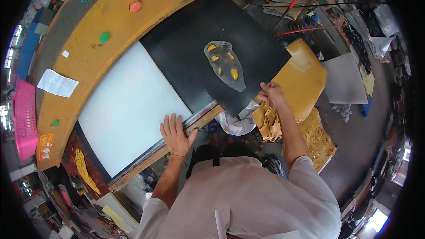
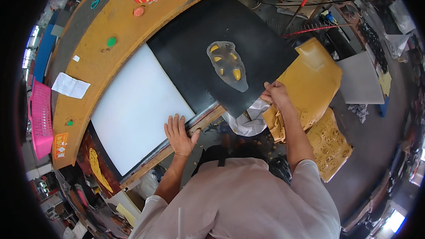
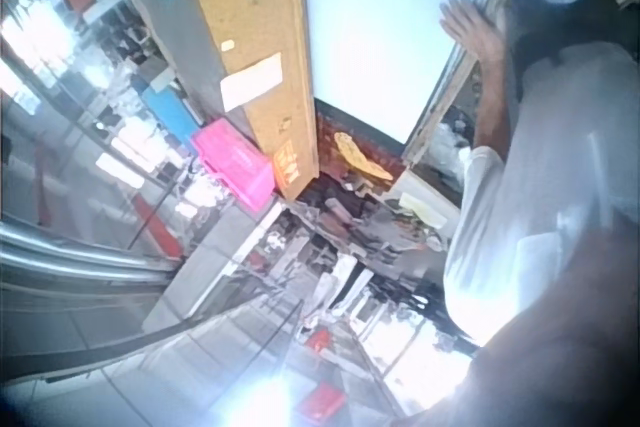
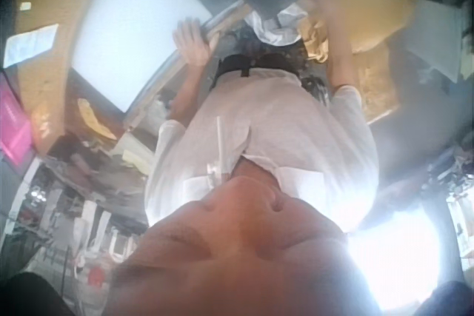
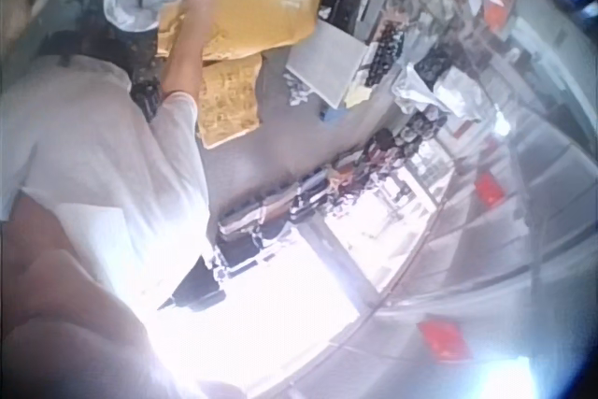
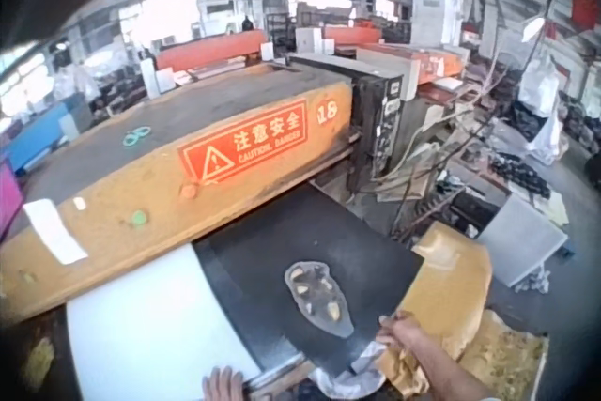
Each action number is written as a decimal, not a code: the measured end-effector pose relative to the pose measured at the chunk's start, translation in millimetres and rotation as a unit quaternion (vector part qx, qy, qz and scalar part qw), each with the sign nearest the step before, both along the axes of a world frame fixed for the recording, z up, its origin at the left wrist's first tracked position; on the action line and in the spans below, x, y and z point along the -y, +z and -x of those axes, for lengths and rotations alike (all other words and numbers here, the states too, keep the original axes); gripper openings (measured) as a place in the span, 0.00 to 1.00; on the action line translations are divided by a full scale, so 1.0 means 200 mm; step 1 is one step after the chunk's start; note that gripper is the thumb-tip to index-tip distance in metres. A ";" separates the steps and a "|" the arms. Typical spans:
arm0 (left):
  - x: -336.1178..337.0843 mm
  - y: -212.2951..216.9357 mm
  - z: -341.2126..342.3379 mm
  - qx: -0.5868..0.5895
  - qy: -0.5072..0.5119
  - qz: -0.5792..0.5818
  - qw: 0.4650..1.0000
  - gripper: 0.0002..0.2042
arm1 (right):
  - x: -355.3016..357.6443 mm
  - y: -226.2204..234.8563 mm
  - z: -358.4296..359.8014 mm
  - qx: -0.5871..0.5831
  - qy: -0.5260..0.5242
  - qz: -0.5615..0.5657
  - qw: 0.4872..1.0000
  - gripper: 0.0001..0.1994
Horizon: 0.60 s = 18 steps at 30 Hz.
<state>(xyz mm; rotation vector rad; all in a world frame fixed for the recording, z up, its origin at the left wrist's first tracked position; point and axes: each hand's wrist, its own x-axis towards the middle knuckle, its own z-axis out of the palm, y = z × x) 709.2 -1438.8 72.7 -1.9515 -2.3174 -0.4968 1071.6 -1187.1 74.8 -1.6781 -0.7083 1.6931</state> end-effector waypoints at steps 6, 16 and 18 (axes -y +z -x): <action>0.01 0.00 0.01 0.013 0.001 0.024 1.000 0.38 | -0.01 0.02 0.11 0.050 0.024 -0.020 0.998 0.10; 0.01 0.02 0.01 0.010 -0.022 0.026 0.999 0.38 | 0.12 0.15 0.42 -0.173 -0.015 -0.010 0.985 0.09; 0.02 0.01 0.01 0.009 -0.017 0.034 0.999 0.39 | 0.16 0.15 0.46 -0.169 -0.037 -0.024 0.985 0.07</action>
